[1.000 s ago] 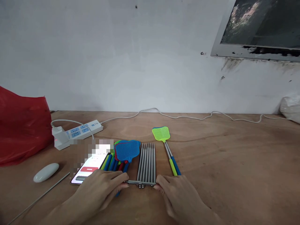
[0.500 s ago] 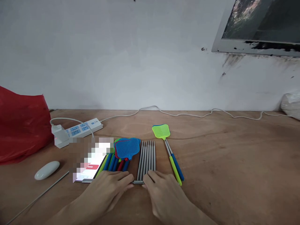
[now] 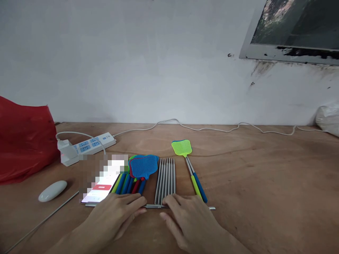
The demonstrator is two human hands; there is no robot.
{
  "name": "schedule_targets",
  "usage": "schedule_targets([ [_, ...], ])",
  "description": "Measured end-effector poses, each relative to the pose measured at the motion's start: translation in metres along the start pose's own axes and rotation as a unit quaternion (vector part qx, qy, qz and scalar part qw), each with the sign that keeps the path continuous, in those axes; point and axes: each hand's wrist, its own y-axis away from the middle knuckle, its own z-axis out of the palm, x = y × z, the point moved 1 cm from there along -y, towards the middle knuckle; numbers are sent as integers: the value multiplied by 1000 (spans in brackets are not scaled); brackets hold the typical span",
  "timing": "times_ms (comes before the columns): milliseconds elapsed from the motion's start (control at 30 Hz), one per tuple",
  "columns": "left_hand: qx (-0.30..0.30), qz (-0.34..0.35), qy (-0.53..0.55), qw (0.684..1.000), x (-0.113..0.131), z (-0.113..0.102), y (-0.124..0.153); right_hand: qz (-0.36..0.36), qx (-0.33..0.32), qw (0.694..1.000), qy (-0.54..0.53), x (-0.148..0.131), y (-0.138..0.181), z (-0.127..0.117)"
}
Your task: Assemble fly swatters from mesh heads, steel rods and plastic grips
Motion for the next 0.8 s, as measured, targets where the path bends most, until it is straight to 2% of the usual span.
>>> schedule_targets([
  [200, -26, 6, -3, 1000, 6, 0, -3, -21, 36, 999, 19, -2, -2, 11],
  [467, 9, 30, 17, 999, 3, 1, 2, -14, 54, 998, -5, 1, 6, 14],
  [633, 27, 22, 29, 999, -1, 6, 4, 12, 10, 1000, -5, -2, 2, 13],
  [733, 19, -3, 39, 999, -3, 6, 7, 31, -34, 999, -18, -3, 0, 6],
  [800, 6, -23, 47, 999, -6, 3, 10, 41, -40, 998, -12, 1, 1, 0],
])
